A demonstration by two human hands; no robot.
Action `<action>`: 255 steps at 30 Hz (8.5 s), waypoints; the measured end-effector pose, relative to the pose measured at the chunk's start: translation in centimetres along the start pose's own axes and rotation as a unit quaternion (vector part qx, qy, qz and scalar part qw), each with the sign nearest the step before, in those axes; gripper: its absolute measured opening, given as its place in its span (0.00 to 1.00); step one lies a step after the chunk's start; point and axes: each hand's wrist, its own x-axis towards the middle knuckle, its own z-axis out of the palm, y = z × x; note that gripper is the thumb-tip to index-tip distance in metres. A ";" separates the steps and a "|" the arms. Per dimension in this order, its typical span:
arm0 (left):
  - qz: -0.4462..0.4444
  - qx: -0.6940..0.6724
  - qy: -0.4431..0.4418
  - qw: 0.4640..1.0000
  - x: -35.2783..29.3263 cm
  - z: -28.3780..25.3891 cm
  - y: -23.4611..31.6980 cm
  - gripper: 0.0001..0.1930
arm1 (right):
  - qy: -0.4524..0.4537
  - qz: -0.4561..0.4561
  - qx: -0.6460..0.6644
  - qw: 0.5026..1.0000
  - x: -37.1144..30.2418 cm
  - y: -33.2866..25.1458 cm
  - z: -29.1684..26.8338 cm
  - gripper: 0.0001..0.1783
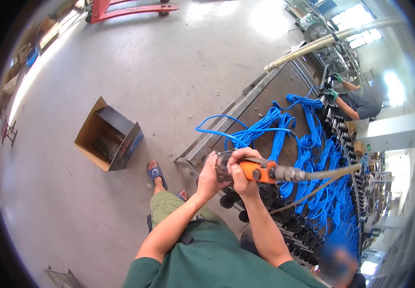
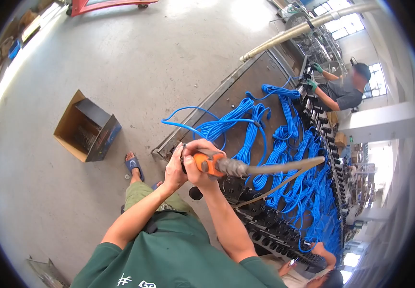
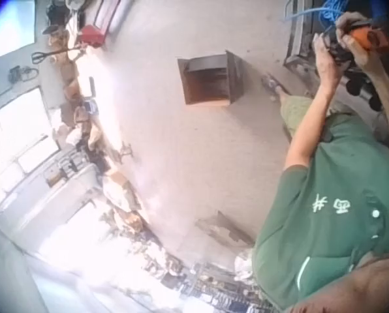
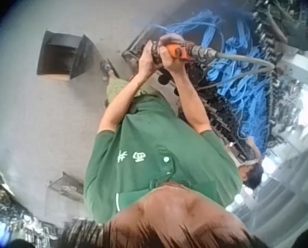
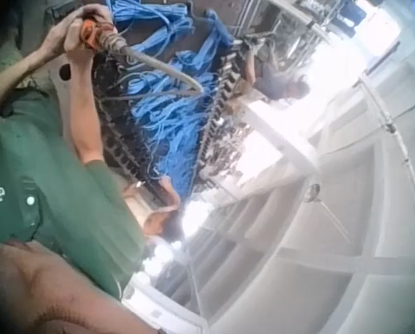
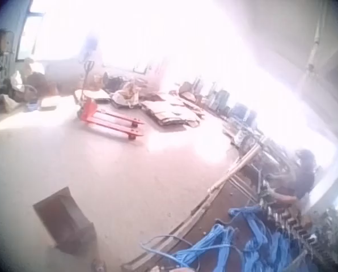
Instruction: The person assembles a series of black water pumps on a long workbench using a pneumatic screwdriver to tighten bolts on the top of each unit.
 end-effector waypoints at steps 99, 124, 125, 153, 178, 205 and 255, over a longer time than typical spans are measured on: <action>0.050 0.070 -0.053 0.995 -7.8 3.2 0.6 0.08 | 0.117 -0.006 0.060 0.991 -7.5 -9.0 -7.8 0.17; 0.094 0.096 -0.063 0.989 -8.2 3.3 0.3 0.08 | 0.016 -0.018 -0.029 0.999 -7.4 -5.7 -8.1 0.12; 0.092 0.096 -0.060 0.989 -8.2 3.4 0.1 0.08 | 0.014 -0.019 -0.029 0.999 -7.1 -5.6 -8.1 0.12; 0.092 0.101 -0.065 0.989 -8.4 4.3 0.2 0.05 | 0.073 -0.046 0.019 0.996 -6.3 -5.8 -8.5 0.08; 0.154 0.148 -0.699 0.683 27.7 14.0 22.8 0.05 | 0.445 0.005 0.020 0.895 -12.1 -12.7 -16.5 0.09; 0.410 -0.208 -0.835 0.302 14.1 24.5 -0.2 0.05 | 0.542 0.084 -0.186 0.815 -4.8 -4.9 -12.7 0.14; 0.285 -0.170 -0.789 0.517 17.8 17.4 -2.4 0.14 | 0.550 0.058 -0.184 0.813 -4.6 -2.8 -11.7 0.19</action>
